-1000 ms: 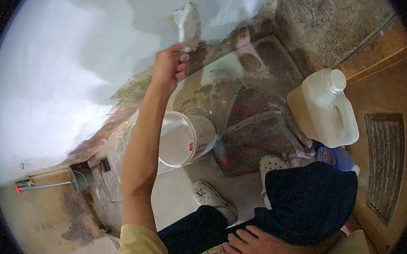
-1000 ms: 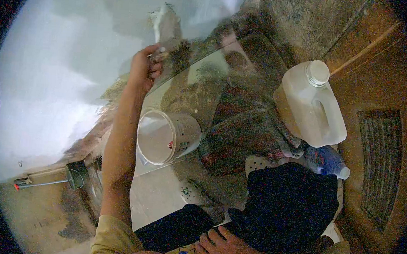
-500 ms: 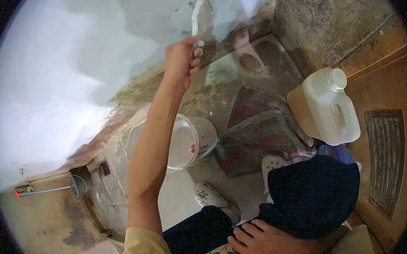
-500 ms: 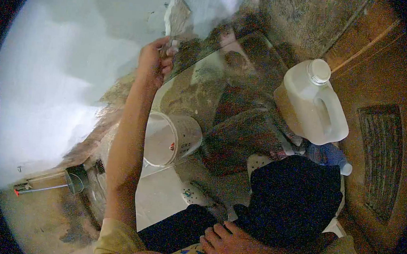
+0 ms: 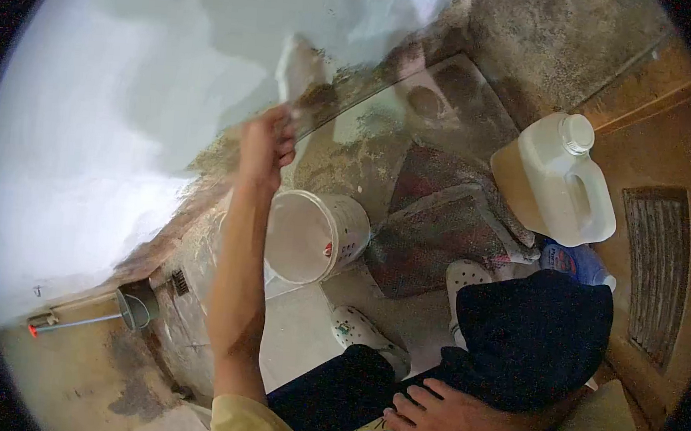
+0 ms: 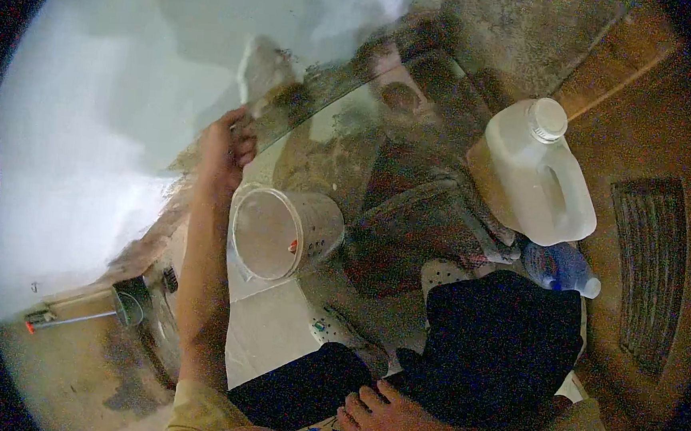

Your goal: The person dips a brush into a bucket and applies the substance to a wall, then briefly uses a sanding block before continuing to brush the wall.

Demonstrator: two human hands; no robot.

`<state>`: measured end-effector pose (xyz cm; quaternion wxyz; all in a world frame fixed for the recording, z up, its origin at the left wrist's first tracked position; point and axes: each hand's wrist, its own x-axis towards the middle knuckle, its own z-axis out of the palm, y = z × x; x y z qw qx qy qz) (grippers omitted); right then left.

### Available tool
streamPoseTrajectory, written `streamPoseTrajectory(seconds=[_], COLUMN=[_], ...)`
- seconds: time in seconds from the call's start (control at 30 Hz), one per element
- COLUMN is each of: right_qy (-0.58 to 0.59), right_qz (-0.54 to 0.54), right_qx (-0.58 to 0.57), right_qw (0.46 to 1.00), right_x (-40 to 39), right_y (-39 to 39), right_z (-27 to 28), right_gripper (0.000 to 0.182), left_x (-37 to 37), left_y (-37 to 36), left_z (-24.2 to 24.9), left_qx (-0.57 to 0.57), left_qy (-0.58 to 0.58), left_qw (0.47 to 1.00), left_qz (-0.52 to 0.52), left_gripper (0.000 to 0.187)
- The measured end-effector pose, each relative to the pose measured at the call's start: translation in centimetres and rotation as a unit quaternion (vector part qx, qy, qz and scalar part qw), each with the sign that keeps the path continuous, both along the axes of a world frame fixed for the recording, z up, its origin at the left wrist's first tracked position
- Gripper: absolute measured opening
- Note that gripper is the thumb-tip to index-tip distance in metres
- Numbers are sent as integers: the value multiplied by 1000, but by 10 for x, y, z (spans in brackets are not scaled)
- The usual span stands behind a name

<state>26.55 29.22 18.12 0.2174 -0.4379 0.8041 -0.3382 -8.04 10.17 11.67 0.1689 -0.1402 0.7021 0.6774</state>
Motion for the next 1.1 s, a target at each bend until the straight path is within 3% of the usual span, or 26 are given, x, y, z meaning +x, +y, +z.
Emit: streamPoseTrajectory(seconds=[0.23, 0.37, 0.43, 0.73, 0.83, 1.1], right_qy=[6, -22, -21, -24, -22, -23], right_qz=[6, -32, -42, -30, -31, -55], right_qx=[18, 30, 41, 54, 53, 59], right_qw=[1000, 999, 998, 998, 998, 996], right_x=[1, 9, 11, 6, 3, 7], right_y=[-6, -6, -7, -11, -9, -14], right_z=[0, 16, 13, 14, 17, 9], right_gripper=[38, 41, 41, 40, 40, 42], left_x=[-27, -25, -10, -31, -23, -29], left_y=[65, 39, 29, 65, 44, 24], left_z=[-7, -20, -18, -5, -1, 7], left_qx=[46, 95, 30, 5, 50, 79], left_qy=[-10, -19, -14, 77, 34, -9], left_qw=[997, 995, 999, 995, 998, 995], left_qz=[-68, -30, 15, -62, -5, -54], left_gripper=[19, 20, 21, 21, 20, 21])
